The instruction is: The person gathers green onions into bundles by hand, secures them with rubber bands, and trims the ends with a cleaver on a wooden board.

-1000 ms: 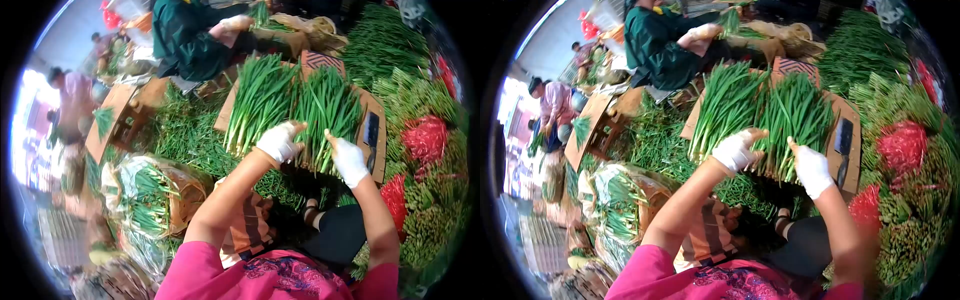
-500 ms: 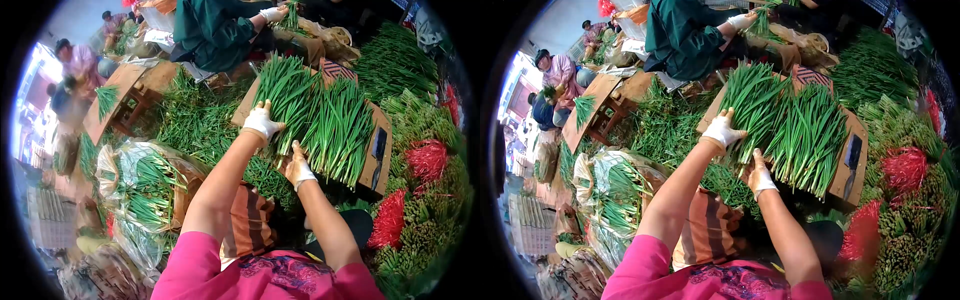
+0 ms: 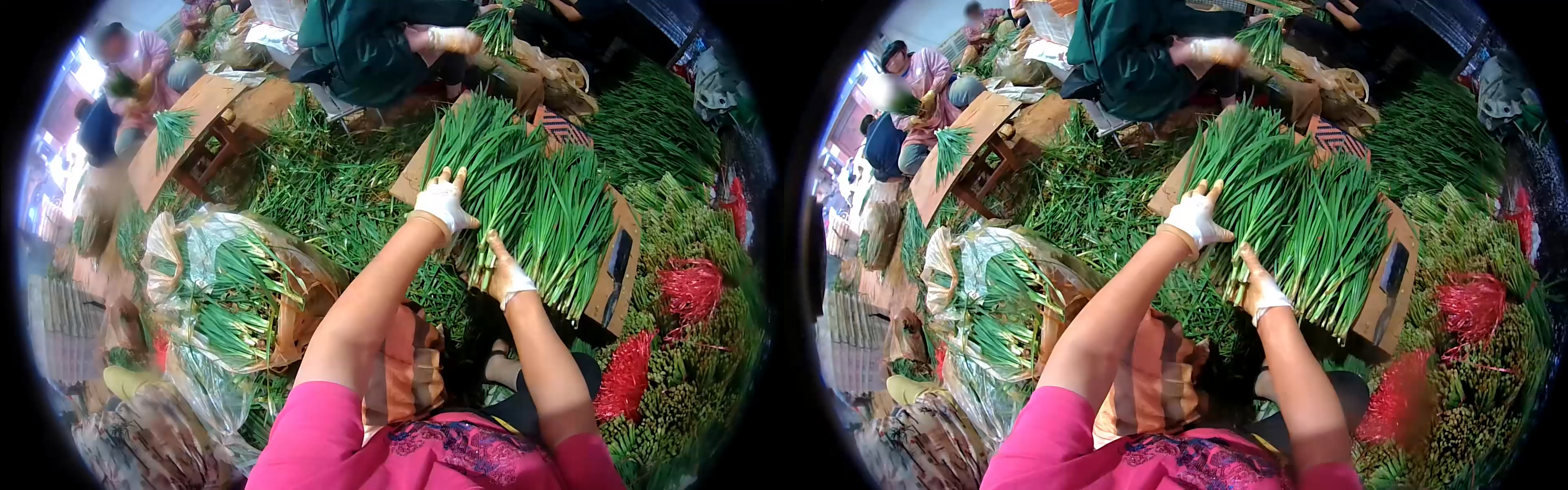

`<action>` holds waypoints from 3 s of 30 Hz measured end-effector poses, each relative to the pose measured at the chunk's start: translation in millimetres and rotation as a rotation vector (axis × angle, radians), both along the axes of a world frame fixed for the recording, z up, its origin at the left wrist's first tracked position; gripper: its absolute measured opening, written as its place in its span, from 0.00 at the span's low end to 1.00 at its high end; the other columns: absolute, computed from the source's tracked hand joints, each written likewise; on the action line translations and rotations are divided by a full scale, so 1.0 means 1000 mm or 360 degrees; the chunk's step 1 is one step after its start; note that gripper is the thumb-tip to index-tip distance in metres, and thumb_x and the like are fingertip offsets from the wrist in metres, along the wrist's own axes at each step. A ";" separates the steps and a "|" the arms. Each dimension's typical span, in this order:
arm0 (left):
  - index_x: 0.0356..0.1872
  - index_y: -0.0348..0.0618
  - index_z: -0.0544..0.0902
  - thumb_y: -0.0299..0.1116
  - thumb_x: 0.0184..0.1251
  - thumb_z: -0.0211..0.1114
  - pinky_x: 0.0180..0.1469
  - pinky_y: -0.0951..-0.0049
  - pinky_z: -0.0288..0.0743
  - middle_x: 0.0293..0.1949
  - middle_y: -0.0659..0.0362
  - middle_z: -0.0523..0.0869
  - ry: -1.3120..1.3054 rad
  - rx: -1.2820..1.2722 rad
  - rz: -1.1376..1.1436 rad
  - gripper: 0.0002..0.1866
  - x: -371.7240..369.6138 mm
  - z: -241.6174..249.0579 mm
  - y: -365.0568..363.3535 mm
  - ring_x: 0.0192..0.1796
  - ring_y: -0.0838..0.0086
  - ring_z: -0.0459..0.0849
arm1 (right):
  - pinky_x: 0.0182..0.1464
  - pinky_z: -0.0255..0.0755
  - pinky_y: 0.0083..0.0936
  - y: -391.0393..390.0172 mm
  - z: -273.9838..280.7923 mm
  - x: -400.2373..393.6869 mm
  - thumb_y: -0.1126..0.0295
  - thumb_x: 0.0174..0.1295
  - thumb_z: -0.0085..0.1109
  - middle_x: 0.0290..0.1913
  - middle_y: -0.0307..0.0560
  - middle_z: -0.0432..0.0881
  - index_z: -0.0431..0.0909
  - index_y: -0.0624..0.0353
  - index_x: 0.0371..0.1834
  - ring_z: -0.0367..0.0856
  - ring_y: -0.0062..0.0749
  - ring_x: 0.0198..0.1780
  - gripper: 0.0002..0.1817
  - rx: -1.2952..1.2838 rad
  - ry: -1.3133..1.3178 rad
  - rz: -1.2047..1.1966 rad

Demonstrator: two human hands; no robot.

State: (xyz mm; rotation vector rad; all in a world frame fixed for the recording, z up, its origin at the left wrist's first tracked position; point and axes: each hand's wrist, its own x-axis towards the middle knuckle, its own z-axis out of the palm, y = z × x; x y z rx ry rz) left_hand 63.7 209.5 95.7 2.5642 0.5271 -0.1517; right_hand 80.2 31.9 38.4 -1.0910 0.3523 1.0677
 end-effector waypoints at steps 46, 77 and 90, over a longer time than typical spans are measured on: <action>0.71 0.39 0.55 0.57 0.54 0.67 0.63 0.53 0.69 0.68 0.44 0.63 -0.0313 -0.3945 -0.0187 0.49 -0.119 0.018 -0.146 0.65 0.50 0.70 | 0.30 0.72 0.21 -0.129 0.077 -0.138 0.67 0.59 0.60 0.27 0.40 0.76 0.74 0.65 0.49 0.75 0.24 0.26 0.18 0.0636 0.0322 0.0436; 0.52 0.41 0.72 0.30 0.53 0.71 0.47 0.74 0.77 0.45 0.60 0.80 -0.1246 -0.1769 -0.0565 0.25 0.022 0.096 -0.053 0.47 0.76 0.78 | 0.46 0.73 0.18 0.014 0.224 0.039 0.67 0.60 0.63 0.41 0.48 0.83 0.67 0.70 0.57 0.79 0.26 0.43 0.26 0.0828 -0.1434 -0.0083; 0.52 0.36 0.74 0.30 0.58 0.61 0.55 0.56 0.74 0.31 0.60 0.73 -0.1355 -0.2821 -0.0692 0.20 -0.066 0.176 -0.062 0.36 0.69 0.77 | 0.67 0.58 0.27 -0.140 0.221 0.013 0.46 0.66 0.49 0.62 0.44 0.74 0.71 0.61 0.62 0.68 0.30 0.65 0.31 0.0468 -0.2071 0.0583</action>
